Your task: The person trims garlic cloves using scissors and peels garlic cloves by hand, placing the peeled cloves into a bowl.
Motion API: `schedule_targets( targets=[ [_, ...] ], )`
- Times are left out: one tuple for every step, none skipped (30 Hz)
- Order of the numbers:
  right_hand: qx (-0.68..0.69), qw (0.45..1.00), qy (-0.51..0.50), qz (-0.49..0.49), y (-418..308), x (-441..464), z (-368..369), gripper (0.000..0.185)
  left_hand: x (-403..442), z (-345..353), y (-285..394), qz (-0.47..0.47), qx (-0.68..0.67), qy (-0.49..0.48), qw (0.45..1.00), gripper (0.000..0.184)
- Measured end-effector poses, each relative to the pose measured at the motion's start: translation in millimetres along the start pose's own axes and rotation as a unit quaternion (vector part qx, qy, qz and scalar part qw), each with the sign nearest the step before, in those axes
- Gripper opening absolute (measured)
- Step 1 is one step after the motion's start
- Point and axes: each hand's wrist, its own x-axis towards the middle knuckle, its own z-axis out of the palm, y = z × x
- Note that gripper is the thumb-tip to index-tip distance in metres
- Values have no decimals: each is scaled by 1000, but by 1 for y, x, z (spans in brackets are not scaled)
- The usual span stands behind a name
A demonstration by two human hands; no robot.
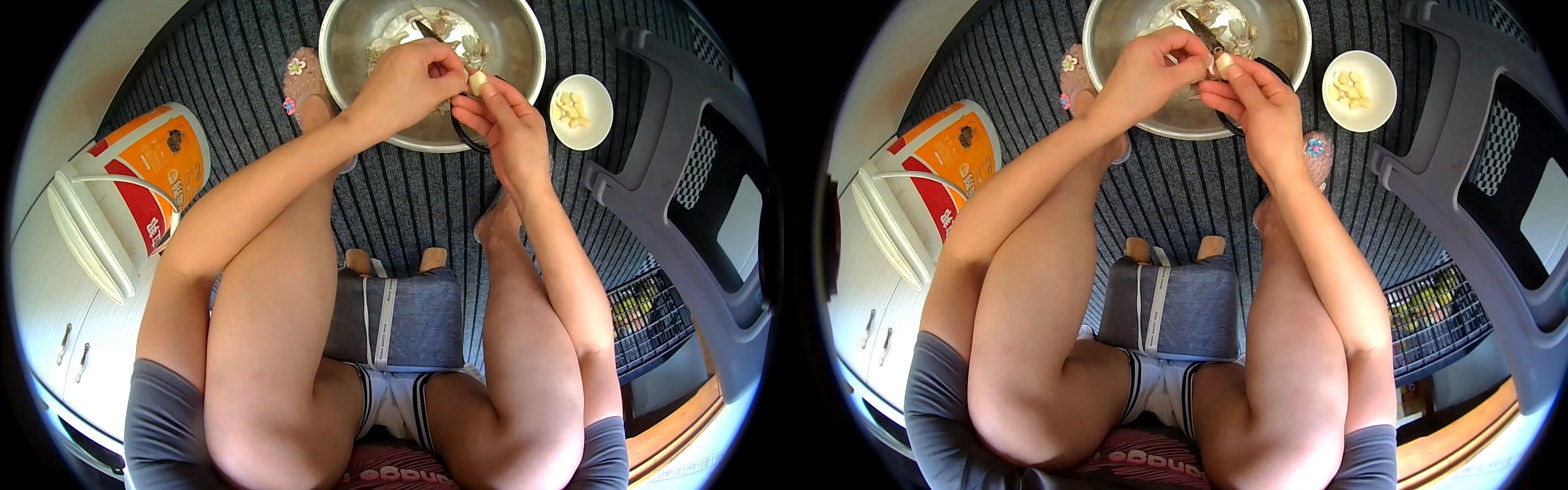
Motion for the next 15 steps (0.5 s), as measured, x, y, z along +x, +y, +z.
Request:
schedule_targets(
  targets=[
    [14, 1000, 0, 5, 0, 0, -2, 28, 2, 0, -5, -3, -15, 2, 1000, 16],
    [6, 1000, 3, 1, -2, 0, -5, 29, 4, 0, -10, -7, -29, 4, 1000, 16],
    [-3, 1000, 6, -2, -6, 0, -11, 31, 7, -1, -16, -17, -19, 15, 1000, 16],
    [-11, 1000, 9, -6, -11, 0, -19, 33, 10, -4, -21, -28, -9, 25, 999, 17],
    [-34, 998, 39, -29, -18, 3, -33, 33, 11, -7, -26, -39, 1, 36, 999, 17],
    [-97, 990, 87, -60, -29, 4, -44, 33, 12, -12, -24, -78, 20, 53, 995, 22],
    [-161, 973, 142, -87, -34, 9, -63, 32, 12, -17, -27, -89, 65, 39, 993, 21],
    [-210, 954, 167, -131, -35, 13, -90, 32, 14, -22, -33, -99, 109, 25, 989, 21],
    [-267, 928, 205, -157, -35, 20, -114, 32, 16, -24, -38, -109, 153, 12, 982, 20],
    [-339, 907, 219, -122, -39, 19, -133, 33, 16, -22, -47, -74, 179, 31, 981, 18],
    [-412, 880, 224, -70, -41, 17, -148, 33, 15, -17, -60, -40, 206, 49, 977, 17],
    [-466, 850, 238, -54, -43, 15, -149, 33, 15, -15, -62, -7, 232, 67, 970, 16],
    [-518, 817, 250, -38, -43, 12, -149, 32, 14, -15, -64, 10, 236, 51, 970, 16],
    [-584, 768, 255, -53, -43, 10, -148, 31, 13, -13, -65, 26, 240, 35, 970, 17],
    [-647, 714, 259, -67, -44, 9, -144, 29, 12, -11, -64, 41, 244, 18, 969, 19]
  ],
)
